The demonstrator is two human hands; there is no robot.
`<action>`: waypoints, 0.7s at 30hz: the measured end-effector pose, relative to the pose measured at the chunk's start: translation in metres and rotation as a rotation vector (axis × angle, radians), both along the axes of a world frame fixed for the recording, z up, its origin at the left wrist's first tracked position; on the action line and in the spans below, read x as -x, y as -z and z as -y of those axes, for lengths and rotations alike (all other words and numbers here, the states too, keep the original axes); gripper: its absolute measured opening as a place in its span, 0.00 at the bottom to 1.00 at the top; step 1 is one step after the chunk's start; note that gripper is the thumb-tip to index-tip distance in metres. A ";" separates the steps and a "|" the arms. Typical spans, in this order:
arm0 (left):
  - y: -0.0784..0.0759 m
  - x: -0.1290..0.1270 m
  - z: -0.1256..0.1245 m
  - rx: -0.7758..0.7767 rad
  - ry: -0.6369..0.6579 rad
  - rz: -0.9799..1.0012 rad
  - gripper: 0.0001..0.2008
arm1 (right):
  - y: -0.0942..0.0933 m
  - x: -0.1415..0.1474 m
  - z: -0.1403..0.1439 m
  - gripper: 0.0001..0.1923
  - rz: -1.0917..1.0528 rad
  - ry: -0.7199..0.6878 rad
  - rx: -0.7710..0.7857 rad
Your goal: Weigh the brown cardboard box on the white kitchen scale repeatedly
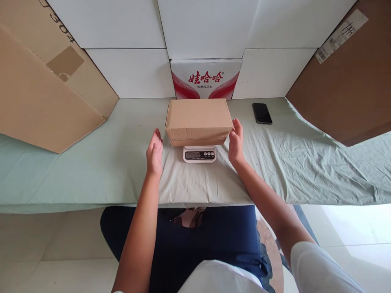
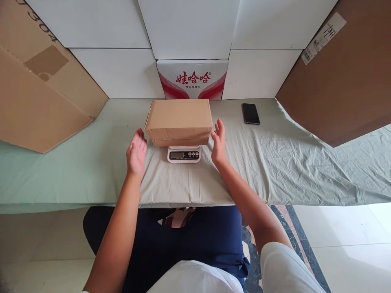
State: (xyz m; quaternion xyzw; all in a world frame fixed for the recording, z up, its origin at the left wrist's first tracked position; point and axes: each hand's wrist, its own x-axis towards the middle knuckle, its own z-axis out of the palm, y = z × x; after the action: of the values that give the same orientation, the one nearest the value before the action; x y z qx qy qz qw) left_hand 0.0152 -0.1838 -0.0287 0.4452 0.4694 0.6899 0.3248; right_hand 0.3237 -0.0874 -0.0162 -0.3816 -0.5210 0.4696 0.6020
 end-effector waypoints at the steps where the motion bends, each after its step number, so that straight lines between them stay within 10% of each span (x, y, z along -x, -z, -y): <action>1: 0.000 -0.001 0.000 0.000 0.001 0.009 0.46 | 0.000 0.000 -0.001 0.40 -0.002 -0.001 0.003; 21: -0.003 -0.010 0.002 0.024 0.044 -0.030 0.44 | 0.006 0.003 -0.011 0.41 -0.002 -0.050 0.000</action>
State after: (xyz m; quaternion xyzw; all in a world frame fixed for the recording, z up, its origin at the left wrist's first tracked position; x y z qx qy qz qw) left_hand 0.0256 -0.1858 -0.0256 0.4617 0.4728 0.6701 0.3380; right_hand 0.3208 -0.0765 -0.0217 -0.3680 -0.5300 0.4850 0.5903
